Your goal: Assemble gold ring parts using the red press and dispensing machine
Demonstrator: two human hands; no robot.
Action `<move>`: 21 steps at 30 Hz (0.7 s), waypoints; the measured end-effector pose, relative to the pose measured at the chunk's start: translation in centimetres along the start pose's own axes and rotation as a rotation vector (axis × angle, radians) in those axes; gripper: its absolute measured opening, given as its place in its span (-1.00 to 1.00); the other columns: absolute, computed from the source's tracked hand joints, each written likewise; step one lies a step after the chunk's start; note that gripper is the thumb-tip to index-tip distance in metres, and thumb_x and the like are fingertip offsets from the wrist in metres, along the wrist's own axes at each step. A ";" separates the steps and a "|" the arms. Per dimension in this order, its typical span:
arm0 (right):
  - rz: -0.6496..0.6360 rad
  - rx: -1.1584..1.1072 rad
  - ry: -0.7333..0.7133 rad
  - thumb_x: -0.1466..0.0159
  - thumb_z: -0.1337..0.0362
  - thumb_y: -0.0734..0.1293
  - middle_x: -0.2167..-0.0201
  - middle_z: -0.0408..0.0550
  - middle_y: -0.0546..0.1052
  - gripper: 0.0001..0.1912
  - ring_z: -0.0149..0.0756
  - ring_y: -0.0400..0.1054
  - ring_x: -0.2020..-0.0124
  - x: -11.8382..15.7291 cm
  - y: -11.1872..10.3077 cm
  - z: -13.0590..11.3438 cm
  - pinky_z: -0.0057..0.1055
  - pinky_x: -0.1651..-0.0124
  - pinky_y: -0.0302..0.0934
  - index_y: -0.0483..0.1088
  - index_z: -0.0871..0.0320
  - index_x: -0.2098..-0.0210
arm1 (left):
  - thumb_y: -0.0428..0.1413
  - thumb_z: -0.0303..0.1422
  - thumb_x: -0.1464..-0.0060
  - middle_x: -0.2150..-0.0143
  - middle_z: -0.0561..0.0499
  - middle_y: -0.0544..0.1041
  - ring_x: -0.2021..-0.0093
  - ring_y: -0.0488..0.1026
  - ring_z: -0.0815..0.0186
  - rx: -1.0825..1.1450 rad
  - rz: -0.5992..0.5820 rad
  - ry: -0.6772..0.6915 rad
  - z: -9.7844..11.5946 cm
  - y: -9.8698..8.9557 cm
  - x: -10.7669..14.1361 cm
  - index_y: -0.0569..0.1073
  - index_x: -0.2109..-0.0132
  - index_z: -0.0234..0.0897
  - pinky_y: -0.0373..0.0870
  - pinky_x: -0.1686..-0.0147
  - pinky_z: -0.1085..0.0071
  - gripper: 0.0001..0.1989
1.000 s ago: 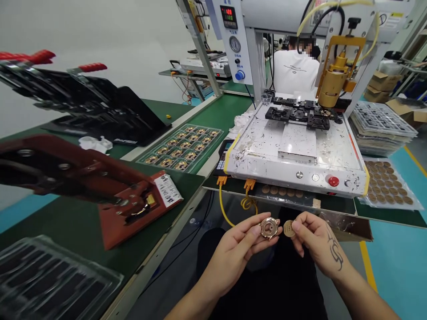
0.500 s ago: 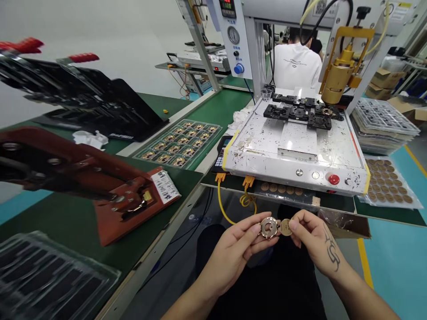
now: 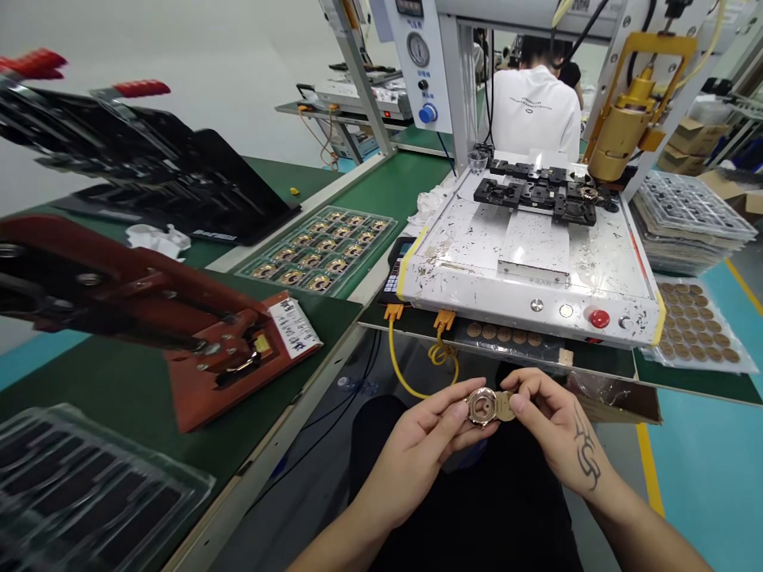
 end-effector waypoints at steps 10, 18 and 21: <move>-0.072 0.115 -0.054 -0.45 -0.02 0.37 0.09 -0.02 0.52 -0.63 -0.19 0.42 0.12 -0.4 2.0 -0.6 -0.32 0.00 0.35 0.40 0.08 0.36 | 0.37 -0.07 -0.21 -0.14 -0.21 0.68 -0.16 0.63 -0.10 -0.058 -0.003 0.044 -0.3 0.4 0.2 0.62 -0.22 -0.30 0.56 -0.26 -0.04 -0.45; -0.066 0.132 -0.050 -0.45 -0.04 0.38 0.12 -0.03 0.52 -0.62 -0.18 0.42 0.13 -0.4 2.1 -0.5 -0.30 0.01 0.35 0.40 0.08 0.37 | 0.33 -0.07 -0.25 -0.17 -0.19 0.67 -0.19 0.62 -0.07 -0.098 -0.008 0.070 -0.4 0.3 0.3 0.62 -0.22 -0.27 0.58 -0.25 0.02 -0.48; -0.068 0.145 -0.061 -0.47 0.02 0.36 0.09 -0.02 0.51 -0.66 -0.17 0.42 0.09 -0.3 2.1 -0.2 -0.29 -0.01 0.34 0.38 0.07 0.34 | 0.31 -0.06 -0.27 -0.19 -0.19 0.66 -0.17 0.63 -0.04 -0.129 -0.001 0.087 -0.5 0.3 0.3 0.61 -0.23 -0.27 0.57 -0.25 0.04 -0.48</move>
Point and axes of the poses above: each hand's wrist, its own x-axis away from the middle knuckle, its own y-axis out of the palm, z = x × y, the point moved 5 cm from there along -x, towards the middle knuckle
